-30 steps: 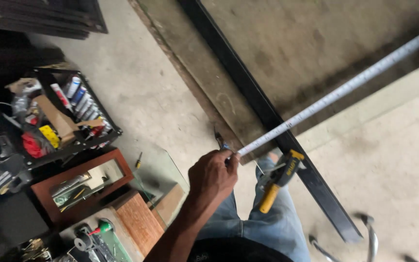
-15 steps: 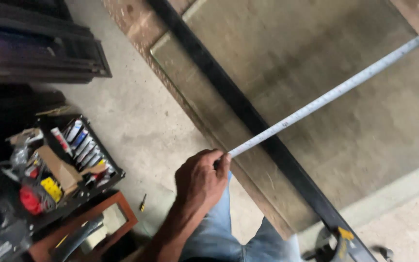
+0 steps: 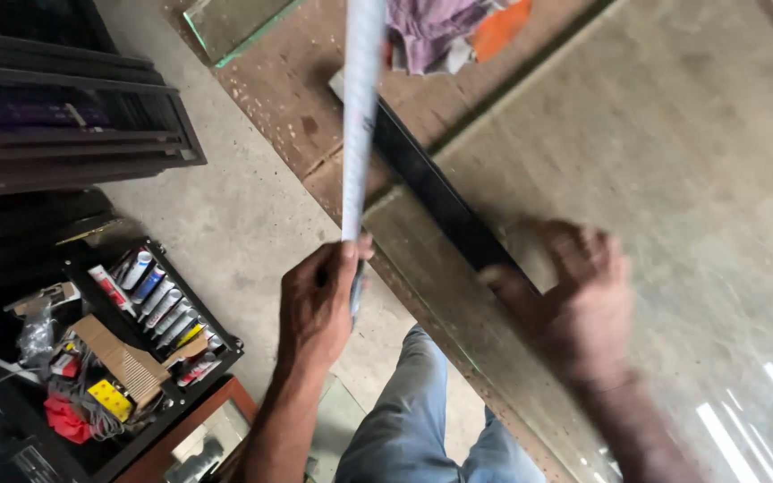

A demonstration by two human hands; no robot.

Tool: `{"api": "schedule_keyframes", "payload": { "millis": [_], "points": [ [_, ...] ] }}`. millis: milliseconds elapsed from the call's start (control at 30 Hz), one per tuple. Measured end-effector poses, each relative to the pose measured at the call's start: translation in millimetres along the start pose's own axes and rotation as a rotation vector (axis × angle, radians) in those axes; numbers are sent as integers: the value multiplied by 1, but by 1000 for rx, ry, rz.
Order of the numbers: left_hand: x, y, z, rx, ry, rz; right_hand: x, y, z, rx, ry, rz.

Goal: Measuring and marking a glass sheet for cutting using a tape measure and a metal guide bar.

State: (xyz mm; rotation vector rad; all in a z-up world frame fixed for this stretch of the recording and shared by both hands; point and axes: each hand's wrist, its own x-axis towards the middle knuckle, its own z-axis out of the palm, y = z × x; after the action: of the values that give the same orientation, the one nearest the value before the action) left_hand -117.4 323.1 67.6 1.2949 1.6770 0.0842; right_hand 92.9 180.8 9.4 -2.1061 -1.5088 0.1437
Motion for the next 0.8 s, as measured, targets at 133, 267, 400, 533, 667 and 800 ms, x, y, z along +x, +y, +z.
{"api": "schedule_keyframes", "payload": {
  "millis": [133,267,400,533,667,800],
  "points": [
    [25,22,14,-239,-75,111,-7,-32,34,-221,-86,140],
    [41,33,26,-274,-96,167,1,-43,41,-238,9,141],
    [51,33,28,-324,-161,172,10,-45,38,-202,36,95],
    [57,43,26,-268,-189,30,12,-42,40,-183,36,92],
    [59,47,26,-239,-205,-7,15,-42,38,-161,35,109],
    [58,46,27,-220,-208,0,16,-41,37,-133,43,120]
  ]
}}
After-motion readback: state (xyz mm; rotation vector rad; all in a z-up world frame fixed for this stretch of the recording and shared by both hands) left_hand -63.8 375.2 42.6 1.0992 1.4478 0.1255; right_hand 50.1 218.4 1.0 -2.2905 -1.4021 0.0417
